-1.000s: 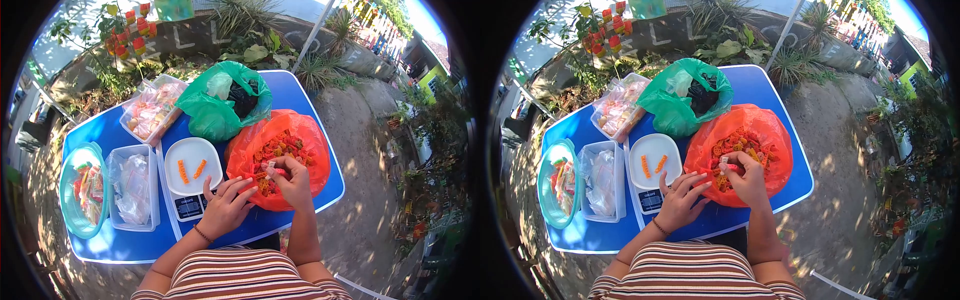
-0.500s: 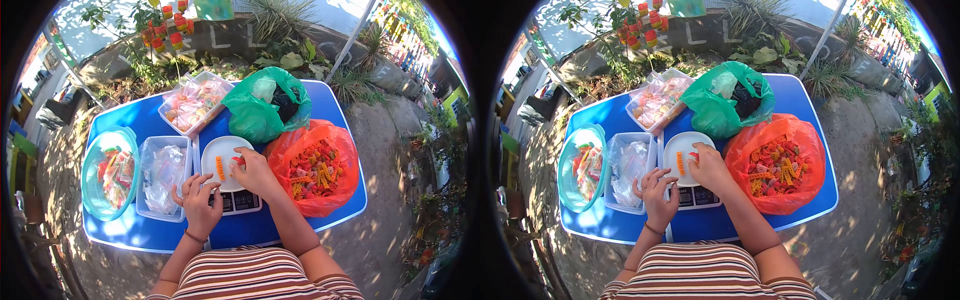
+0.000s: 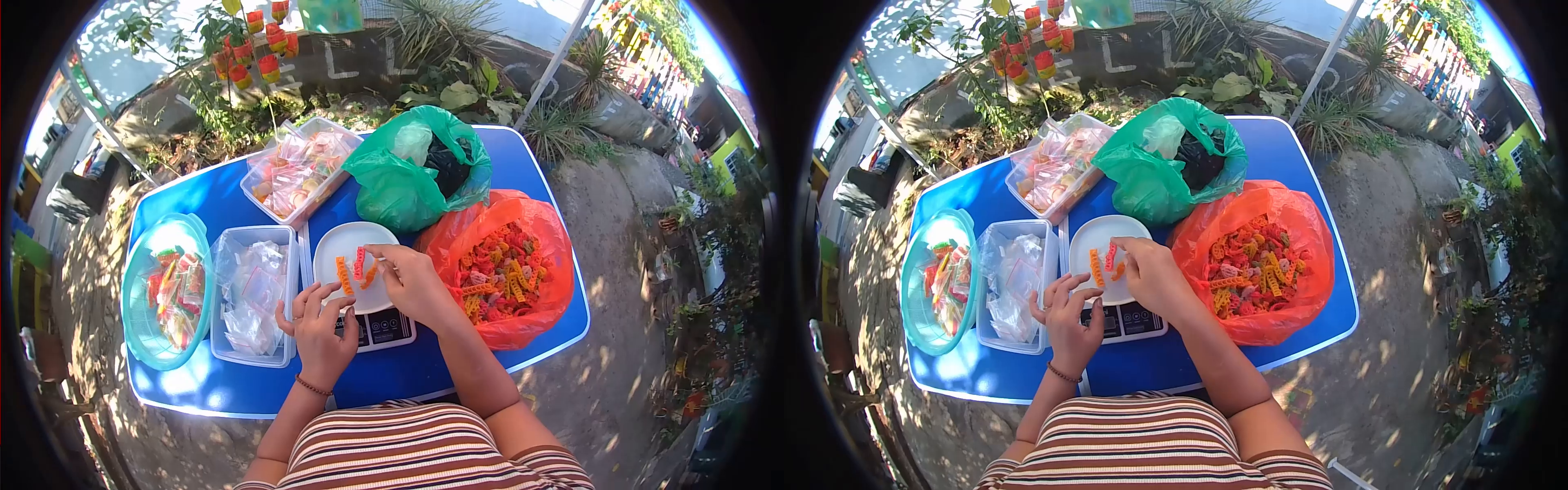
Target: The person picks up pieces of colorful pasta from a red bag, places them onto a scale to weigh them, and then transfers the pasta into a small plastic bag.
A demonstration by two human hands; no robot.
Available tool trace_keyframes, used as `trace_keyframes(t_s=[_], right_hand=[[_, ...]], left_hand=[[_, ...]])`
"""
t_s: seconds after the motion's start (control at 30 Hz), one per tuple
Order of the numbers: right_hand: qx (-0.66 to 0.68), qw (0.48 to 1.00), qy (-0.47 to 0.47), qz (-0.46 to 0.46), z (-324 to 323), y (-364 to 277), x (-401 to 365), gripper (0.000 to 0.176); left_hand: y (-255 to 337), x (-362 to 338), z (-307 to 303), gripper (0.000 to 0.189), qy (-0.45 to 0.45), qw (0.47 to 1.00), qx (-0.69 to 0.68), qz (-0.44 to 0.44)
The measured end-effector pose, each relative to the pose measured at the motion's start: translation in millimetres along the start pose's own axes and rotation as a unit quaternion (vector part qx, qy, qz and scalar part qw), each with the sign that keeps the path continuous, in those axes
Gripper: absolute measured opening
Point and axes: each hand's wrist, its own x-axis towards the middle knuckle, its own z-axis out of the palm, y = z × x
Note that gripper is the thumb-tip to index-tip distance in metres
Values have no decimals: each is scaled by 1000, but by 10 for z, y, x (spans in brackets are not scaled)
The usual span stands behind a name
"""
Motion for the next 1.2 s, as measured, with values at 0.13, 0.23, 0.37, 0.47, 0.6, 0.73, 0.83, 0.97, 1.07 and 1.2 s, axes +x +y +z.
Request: trace_keyframes(t_s=[0.13,0.23,0.37,0.47,0.6,0.73,0.83,0.97,1.07,1.2], right_hand=[[30,998,48,-20,-302,-162,-155,26],[48,994,94,-7,-542,-200,-340,20],[-19,995,97,-30,-711,-195,-602,18],[-28,997,76,-10,-681,-260,-757,17],[-42,997,70,8,-647,-190,-866,17],[-42,997,61,-10,-609,-174,-874,17],[-27,999,32,-24,-488,-211,-804,17],[-11,998,-14,-52,-249,-289,-606,16],[-4,996,-49,-70,-31,-316,-482,15],[12,993,-65,-93,203,-320,-379,16]], left_hand=[[20,16,25,15,-5,1000,-3,4],[24,4,25,16,-12,1000,-12,9],[96,-25,32,19,-39,996,-62,57],[249,-36,66,25,-71,985,-110,110],[382,-61,128,31,-111,973,-141,142],[357,-51,126,29,-106,976,-131,139],[276,-32,42,30,-87,982,-111,123],[133,-12,-144,30,-73,989,-72,103],[0,-39,-335,31,-64,993,-40,94],[-326,-76,-498,32,-19,999,-15,41]])
